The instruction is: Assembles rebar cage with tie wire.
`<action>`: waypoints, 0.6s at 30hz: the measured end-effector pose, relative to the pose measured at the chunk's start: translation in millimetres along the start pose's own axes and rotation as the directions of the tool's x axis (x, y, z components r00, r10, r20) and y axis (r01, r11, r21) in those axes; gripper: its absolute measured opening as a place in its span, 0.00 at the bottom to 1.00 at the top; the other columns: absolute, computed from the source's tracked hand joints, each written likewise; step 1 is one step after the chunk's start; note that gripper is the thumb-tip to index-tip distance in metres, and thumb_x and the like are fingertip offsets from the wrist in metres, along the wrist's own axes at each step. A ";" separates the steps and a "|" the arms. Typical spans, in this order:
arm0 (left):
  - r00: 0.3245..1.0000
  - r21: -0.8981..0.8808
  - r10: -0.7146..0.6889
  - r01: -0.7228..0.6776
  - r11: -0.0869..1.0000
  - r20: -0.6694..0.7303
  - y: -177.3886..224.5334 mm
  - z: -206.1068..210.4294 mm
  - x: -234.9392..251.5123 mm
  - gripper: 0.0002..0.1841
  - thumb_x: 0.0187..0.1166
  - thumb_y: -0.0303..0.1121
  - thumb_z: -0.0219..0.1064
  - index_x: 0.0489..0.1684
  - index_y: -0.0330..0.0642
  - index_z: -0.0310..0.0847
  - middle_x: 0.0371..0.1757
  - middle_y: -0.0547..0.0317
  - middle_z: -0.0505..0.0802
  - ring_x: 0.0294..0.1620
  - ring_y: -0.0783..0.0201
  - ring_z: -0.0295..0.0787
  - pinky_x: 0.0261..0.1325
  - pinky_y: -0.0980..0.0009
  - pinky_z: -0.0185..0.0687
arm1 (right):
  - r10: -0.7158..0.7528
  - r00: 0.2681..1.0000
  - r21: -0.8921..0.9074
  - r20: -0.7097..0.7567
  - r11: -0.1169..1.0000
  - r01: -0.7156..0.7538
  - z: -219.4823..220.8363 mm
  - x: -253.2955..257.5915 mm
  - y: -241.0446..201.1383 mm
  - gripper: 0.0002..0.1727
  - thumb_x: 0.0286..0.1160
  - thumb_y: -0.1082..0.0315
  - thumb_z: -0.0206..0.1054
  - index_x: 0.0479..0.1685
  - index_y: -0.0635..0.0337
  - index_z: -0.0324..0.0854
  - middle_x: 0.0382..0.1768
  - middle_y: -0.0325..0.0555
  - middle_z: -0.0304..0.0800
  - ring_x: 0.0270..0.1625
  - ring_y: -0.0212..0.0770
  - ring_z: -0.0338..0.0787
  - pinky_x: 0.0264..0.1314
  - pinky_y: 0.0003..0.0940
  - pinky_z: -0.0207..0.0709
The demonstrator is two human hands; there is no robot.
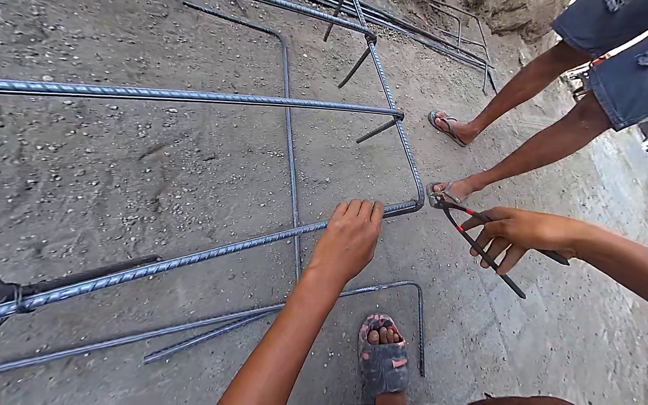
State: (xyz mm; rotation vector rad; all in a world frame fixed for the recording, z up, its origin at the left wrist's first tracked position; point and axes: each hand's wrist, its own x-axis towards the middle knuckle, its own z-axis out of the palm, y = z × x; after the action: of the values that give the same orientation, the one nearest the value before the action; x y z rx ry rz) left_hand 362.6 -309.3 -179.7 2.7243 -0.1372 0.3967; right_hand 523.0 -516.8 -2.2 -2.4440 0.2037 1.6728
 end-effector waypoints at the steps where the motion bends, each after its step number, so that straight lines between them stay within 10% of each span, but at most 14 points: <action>1: 1.000 0.000 0.006 -0.006 1.000 -0.008 -0.5 1.3 -0.2 0.18 0.76 0.40 0.70 0.59 0.38 0.87 0.40 0.50 0.91 0.42 0.51 0.90 0.42 0.59 0.80 | 0.006 1.000 0.012 0.015 1.000 -0.006 0.1 -0.4 2.4 0.23 0.94 0.71 0.37 0.80 0.57 0.67 0.47 0.55 0.93 0.42 0.46 0.97 0.47 0.41 0.92; 18: 0.998 0.034 0.021 -0.019 0.999 -0.063 0.1 6.8 1.5 0.17 0.75 0.39 0.69 0.55 0.38 0.88 0.36 0.51 0.89 0.37 0.52 0.88 0.38 0.60 0.76 | 0.006 1.000 0.012 -0.020 1.000 -0.006 33.0 -6.5 -14.9 0.19 0.95 0.70 0.39 0.75 0.60 0.68 0.34 0.48 0.90 0.31 0.38 0.95 0.36 0.31 0.90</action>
State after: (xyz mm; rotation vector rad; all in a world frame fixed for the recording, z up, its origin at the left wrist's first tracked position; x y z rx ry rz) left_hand 365.7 -312.1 -185.3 2.7419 -0.1423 0.4950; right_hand 493.8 -495.0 -6.9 -2.4551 0.2235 1.6446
